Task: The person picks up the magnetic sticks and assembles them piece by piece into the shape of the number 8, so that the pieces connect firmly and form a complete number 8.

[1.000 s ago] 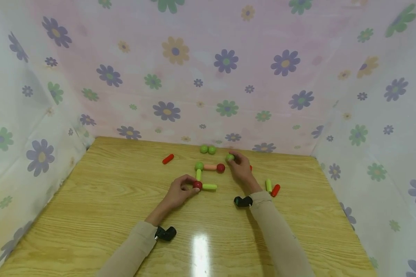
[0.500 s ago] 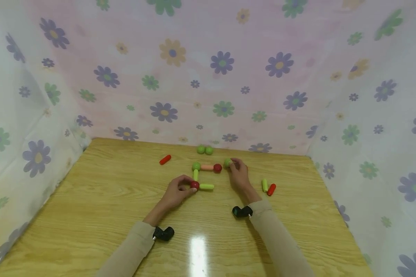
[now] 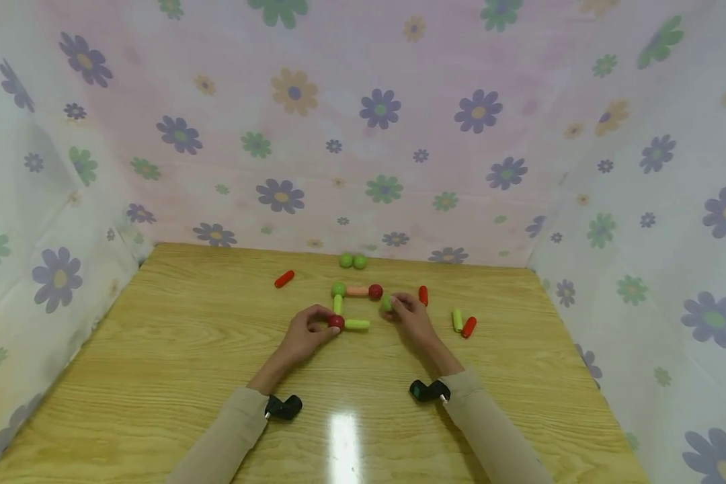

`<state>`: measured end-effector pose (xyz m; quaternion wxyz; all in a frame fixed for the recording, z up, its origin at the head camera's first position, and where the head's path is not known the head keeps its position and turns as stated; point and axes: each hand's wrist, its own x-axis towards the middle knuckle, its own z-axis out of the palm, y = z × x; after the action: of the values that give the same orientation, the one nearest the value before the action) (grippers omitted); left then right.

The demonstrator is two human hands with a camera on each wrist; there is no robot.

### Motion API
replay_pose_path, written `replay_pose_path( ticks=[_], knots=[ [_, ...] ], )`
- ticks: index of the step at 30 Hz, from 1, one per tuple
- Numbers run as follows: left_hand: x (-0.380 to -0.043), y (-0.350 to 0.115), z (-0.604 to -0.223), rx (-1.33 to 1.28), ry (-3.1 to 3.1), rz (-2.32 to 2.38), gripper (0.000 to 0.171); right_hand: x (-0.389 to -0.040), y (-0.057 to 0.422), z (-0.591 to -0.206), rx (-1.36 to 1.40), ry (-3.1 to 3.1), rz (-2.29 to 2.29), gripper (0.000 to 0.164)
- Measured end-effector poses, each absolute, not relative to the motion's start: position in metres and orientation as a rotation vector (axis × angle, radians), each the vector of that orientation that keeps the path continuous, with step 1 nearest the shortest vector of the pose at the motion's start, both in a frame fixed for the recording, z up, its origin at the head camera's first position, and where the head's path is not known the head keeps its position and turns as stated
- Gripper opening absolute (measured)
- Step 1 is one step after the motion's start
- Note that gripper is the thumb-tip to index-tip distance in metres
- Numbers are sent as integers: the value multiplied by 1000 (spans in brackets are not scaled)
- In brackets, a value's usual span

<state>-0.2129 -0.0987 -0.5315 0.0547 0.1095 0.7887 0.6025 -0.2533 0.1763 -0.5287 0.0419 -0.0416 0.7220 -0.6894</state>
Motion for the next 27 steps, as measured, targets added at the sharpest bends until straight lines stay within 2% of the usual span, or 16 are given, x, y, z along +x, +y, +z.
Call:
replay_pose_path(
  ticks=[11,27],
  knots=[
    [-214,-99,-533,337,2400,1835,25,-231,189,-518,-437,2340,-1801,44],
    [-215,-99,-533,325,2409,1826,27,-218,184,-521,-554,2422,-1796,39]
  ],
)
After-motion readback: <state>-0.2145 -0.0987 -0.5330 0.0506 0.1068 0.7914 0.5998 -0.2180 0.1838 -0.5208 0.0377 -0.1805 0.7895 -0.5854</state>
